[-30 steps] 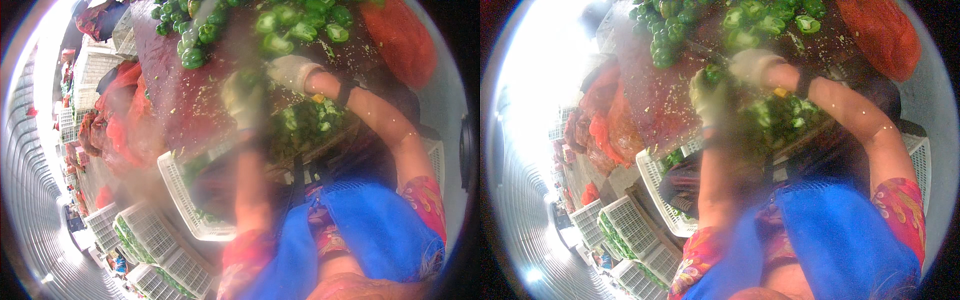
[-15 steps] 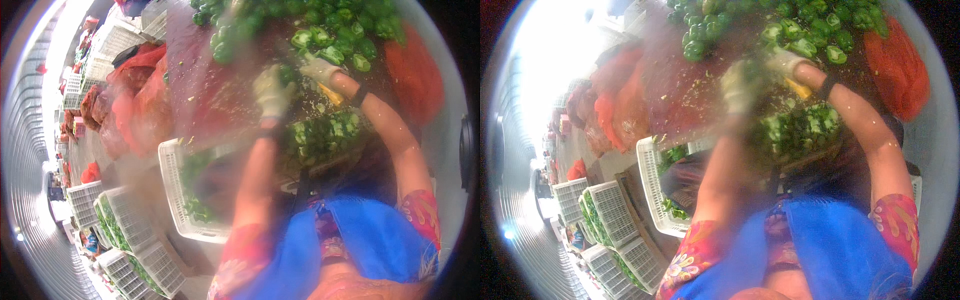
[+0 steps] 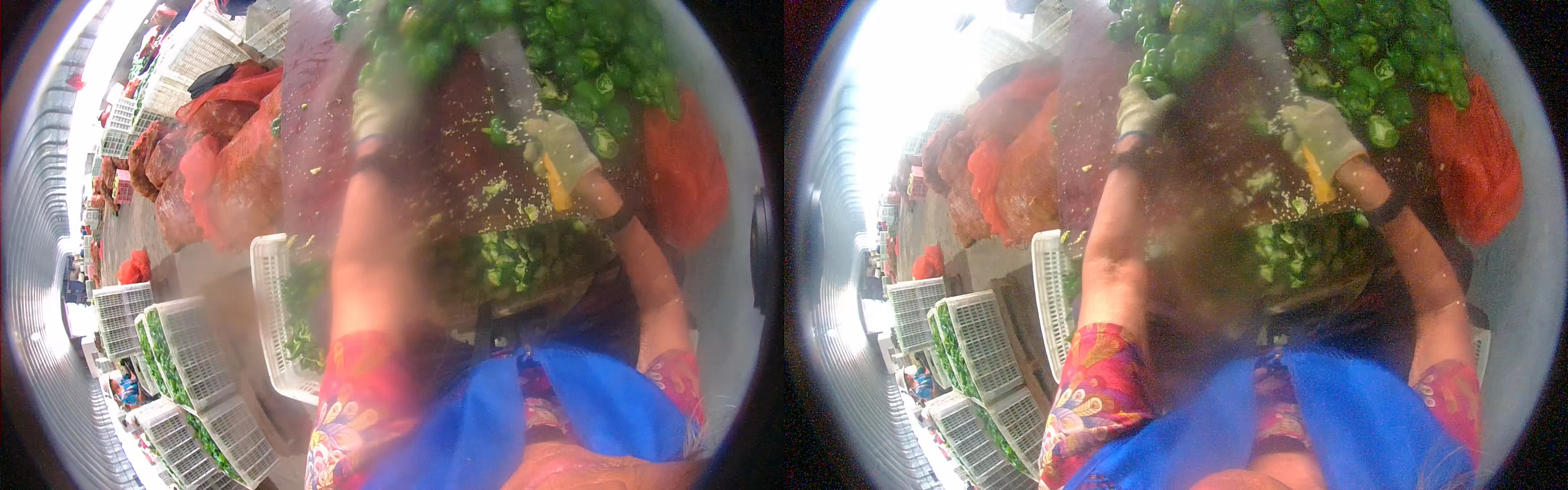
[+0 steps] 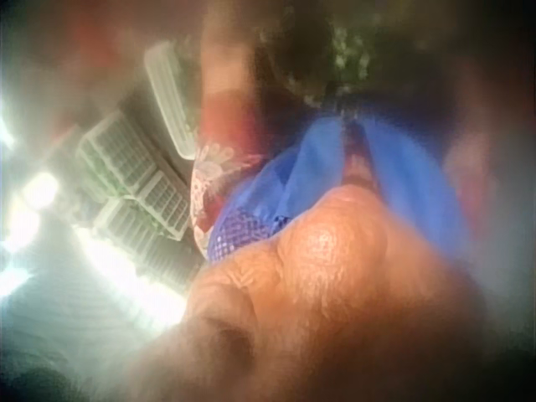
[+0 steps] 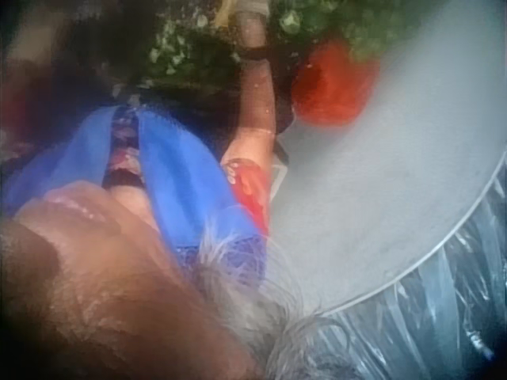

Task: Chopping green bell peppers into smaller pieces using a cleaver at an industrial processing table.

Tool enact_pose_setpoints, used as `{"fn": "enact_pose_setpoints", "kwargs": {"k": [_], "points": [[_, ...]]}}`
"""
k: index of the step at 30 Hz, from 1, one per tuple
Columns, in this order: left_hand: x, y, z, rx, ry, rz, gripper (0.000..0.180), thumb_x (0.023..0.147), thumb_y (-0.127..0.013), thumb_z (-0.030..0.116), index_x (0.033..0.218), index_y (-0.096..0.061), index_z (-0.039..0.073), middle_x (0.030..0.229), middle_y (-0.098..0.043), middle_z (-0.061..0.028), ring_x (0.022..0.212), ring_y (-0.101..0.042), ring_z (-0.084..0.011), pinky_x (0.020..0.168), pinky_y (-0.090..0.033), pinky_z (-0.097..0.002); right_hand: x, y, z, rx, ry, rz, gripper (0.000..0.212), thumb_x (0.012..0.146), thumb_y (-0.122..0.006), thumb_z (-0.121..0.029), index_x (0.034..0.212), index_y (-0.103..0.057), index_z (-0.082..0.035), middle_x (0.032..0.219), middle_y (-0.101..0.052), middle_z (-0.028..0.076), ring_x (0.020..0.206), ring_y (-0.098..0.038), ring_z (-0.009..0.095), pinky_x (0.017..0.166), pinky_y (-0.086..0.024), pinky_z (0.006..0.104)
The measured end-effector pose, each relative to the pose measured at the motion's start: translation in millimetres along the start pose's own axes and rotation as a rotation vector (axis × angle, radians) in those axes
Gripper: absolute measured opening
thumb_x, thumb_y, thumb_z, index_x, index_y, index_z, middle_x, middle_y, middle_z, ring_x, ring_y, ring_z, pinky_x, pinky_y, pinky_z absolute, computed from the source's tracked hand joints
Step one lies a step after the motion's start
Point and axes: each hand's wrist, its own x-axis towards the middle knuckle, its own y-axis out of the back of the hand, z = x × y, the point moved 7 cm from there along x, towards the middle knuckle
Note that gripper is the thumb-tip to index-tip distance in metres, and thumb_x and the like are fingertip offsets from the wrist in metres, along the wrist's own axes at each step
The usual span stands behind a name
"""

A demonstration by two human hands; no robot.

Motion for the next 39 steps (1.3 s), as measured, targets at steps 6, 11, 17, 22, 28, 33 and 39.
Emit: {"fn": "enact_pose_setpoints", "kwargs": {"k": [6, 11, 17, 22, 28, 33, 39], "points": [[-18.4, -27.7, -6.8, -0.344, 0.178, -0.399, 0.059, 0.075, -0.074, 0.037, 0.122, -0.056, 0.006, 0.117, -0.059, -0.0162, 0.106, -0.057, -0.0244, 0.087, -0.049, -0.0397, -15.3, -31.4, 4.6, -0.120, 0.006, -0.111, 0.028, 0.090, -0.054, -0.023, 0.103, -0.059, 0.001, 0.069, -0.063, 0.008, 0.056, -0.058, 0.015, 0.054, -0.046, 0.0291], [-82.1, -43.7, 9.7, -0.511, -0.064, -0.383, 0.053, 0.087, -0.062, 0.038, 0.127, -0.053, 0.005, 0.120, -0.059, -0.0143, 0.106, -0.058, -0.0234, 0.094, -0.046, -0.0350, -21.4, -38.4, 11.8, -0.376, 0.088, -0.102, 0.038, 0.090, -0.053, -0.027, 0.116, -0.055, 0.001, 0.062, -0.054, 0.003, 0.047, -0.047, 0.010, 0.045, -0.040, 0.0258], [-105.3, -46.5, -10.4, -0.819, 0.002, -0.243, 0.046, 0.090, -0.056, 0.030, 0.126, -0.052, 0.001, 0.116, -0.059, -0.0149, 0.101, -0.059, -0.0253, 0.087, -0.047, -0.0343, -26.6, -66.3, 4.8, -0.673, 0.404, -0.269, 0.035, 0.091, -0.048, -0.031, 0.108, -0.059, -0.002, 0.068, -0.060, 0.007, 0.057, -0.057, 0.016, 0.054, -0.046, 0.0319], [-122.8, -25.3, 15.5, -0.422, -0.077, -0.071, 0.045, 0.091, -0.054, 0.031, 0.126, -0.052, 0.002, 0.117, -0.055, -0.0170, 0.103, -0.056, -0.0266, 0.088, -0.045, -0.0365, -38.7, -76.0, -9.3, -1.158, 0.601, -0.193, 0.041, 0.092, -0.043, -0.034, 0.107, -0.059, 0.000, 0.086, -0.065, 0.018, 0.074, -0.062, 0.031, 0.070, -0.048, 0.0400], [-125.0, -22.4, 5.8, -0.372, -0.115, -0.004, 0.048, 0.088, -0.054, 0.035, 0.123, -0.054, 0.003, 0.119, -0.050, -0.0187, 0.111, -0.050, -0.0294, 0.094, -0.040, -0.0392, -35.1, -91.4, -21.1, -0.983, 0.090, -0.296, 0.043, 0.092, -0.040, -0.033, 0.109, -0.059, 0.001, 0.095, -0.064, 0.023, 0.084, -0.061, 0.040, 0.079, -0.047, 0.0448], [-120.2, -30.0, 7.8, -0.387, -0.046, -0.079, 0.051, 0.086, -0.052, 0.037, 0.124, -0.054, 0.003, 0.118, -0.049, -0.0191, 0.112, -0.048, -0.0308, 0.095, -0.040, -0.0399, 13.9, -121.3, -2.7, -1.446, 0.367, -0.348, 0.016, 0.079, -0.058, -0.004, 0.088, -0.070, -0.005, 0.096, -0.067, 0.018, 0.086, -0.065, 0.032, 0.073, -0.053, 0.0399], [-131.4, -0.7, 10.8, -0.541, -0.009, 0.003, 0.043, 0.085, -0.048, 0.032, 0.114, -0.058, 0.002, 0.106, -0.054, -0.0176, 0.098, -0.053, -0.0271, 0.088, -0.042, -0.0386, 38.1, -123.9, 1.8, -0.809, 0.015, -0.418, 0.039, 0.089, -0.052, -0.034, 0.110, -0.061, -0.002, 0.081, -0.067, 0.016, 0.066, -0.065, 0.024, 0.053, -0.052, 0.0352]]}}
